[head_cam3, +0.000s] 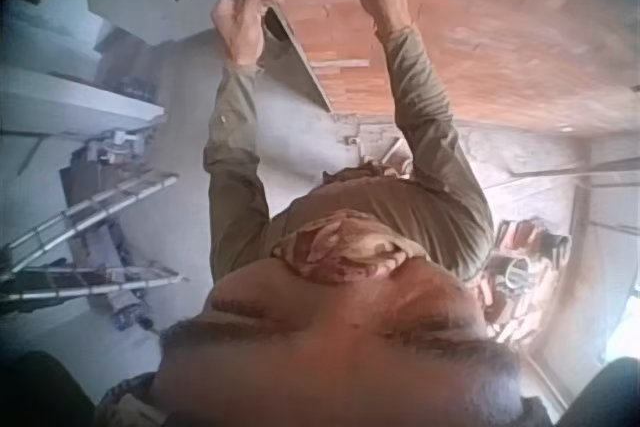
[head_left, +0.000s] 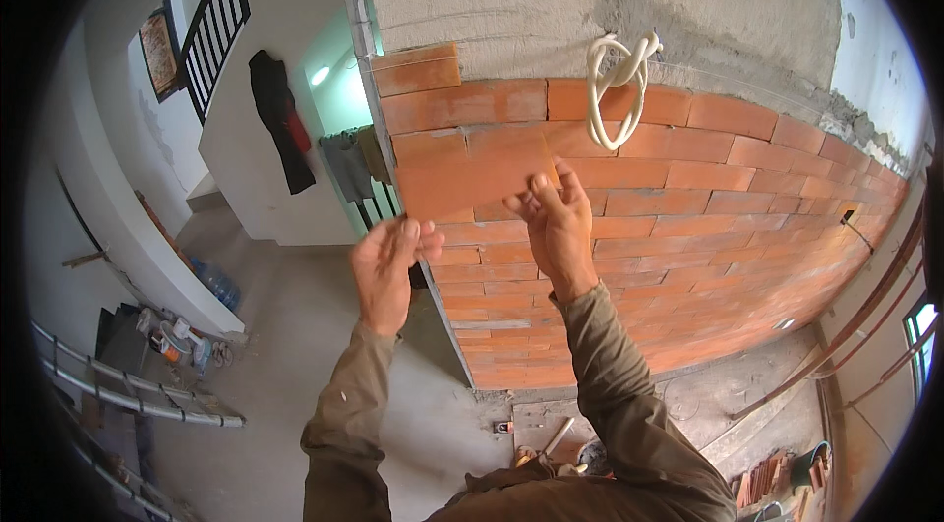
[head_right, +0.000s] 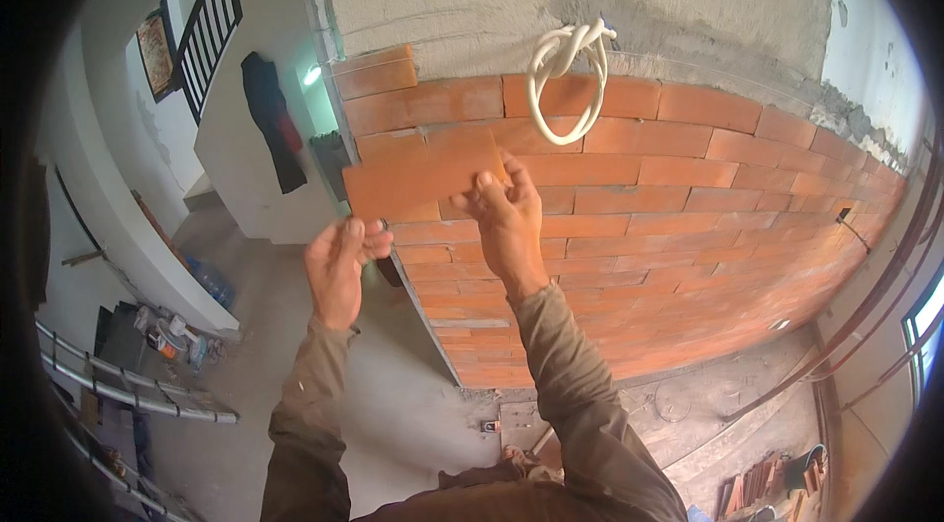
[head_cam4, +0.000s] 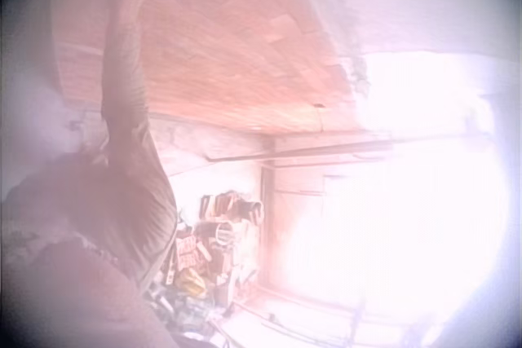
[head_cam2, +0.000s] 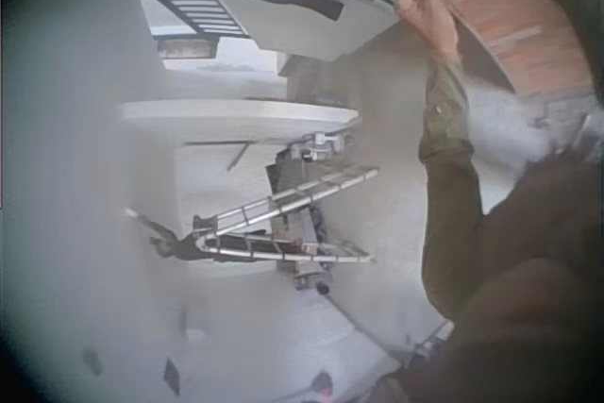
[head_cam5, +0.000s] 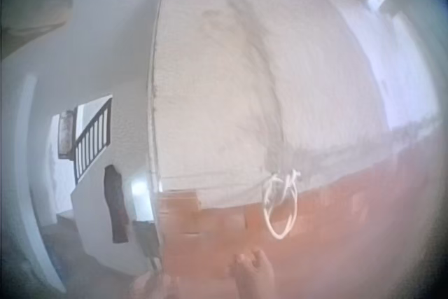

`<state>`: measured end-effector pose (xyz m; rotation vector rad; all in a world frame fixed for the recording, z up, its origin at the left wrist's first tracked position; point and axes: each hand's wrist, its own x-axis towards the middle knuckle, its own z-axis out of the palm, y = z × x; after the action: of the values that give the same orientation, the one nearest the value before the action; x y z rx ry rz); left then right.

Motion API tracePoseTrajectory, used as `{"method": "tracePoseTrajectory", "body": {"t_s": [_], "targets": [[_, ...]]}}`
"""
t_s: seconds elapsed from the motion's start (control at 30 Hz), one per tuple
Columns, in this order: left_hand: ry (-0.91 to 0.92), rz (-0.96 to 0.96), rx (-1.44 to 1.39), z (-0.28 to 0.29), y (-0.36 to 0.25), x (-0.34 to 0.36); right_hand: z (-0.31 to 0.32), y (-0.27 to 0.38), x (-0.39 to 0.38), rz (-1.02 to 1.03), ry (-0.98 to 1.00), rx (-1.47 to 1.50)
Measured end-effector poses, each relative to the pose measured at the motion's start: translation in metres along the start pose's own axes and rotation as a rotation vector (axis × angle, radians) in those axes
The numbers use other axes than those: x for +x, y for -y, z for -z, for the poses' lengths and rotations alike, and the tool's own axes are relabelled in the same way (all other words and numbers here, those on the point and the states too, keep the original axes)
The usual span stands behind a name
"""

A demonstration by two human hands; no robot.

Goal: The person measures and marks a terracotta tile, then cuts it with an angle grinder. They apply mortar to the tile and affix it to a curved wall, tapping it into place with a hammer. The person repeats this process for additional tiles, aligning them along a guide string.

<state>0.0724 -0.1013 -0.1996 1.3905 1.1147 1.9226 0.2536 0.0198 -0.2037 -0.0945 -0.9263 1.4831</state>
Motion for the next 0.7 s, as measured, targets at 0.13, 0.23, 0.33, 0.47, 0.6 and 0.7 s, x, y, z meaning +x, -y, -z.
{"method": "tracePoseTrajectory", "body": {"t_s": [0.13, 0.23, 0.33, 0.47, 0.6, 0.7], "targets": [[0.004, -0.021, -0.089, -0.015, -0.015, 0.041, -0.003, -0.001, 0.039, 0.07, 0.024, 0.1], [0.047, -0.037, -0.178, -0.017, -0.006, 0.073, -0.012, 0.003, 0.053, 0.173, -0.022, 0.053], [0.091, -0.04, -0.275, -0.025, 0.002, 0.095, -0.006, 0.002, 0.069, 0.293, -0.022, -0.012], [0.204, -0.01, -0.364, -0.028, 0.015, 0.123, -0.009, 0.009, 0.082, 0.428, -0.117, -0.073], [0.257, 0.023, -0.407, -0.039, 0.021, 0.143, -0.003, 0.007, 0.095, 0.52, -0.212, -0.09], [0.281, 0.035, -0.425, -0.043, 0.025, 0.153, -0.004, 0.009, 0.1, 0.535, -0.26, -0.125]]}}
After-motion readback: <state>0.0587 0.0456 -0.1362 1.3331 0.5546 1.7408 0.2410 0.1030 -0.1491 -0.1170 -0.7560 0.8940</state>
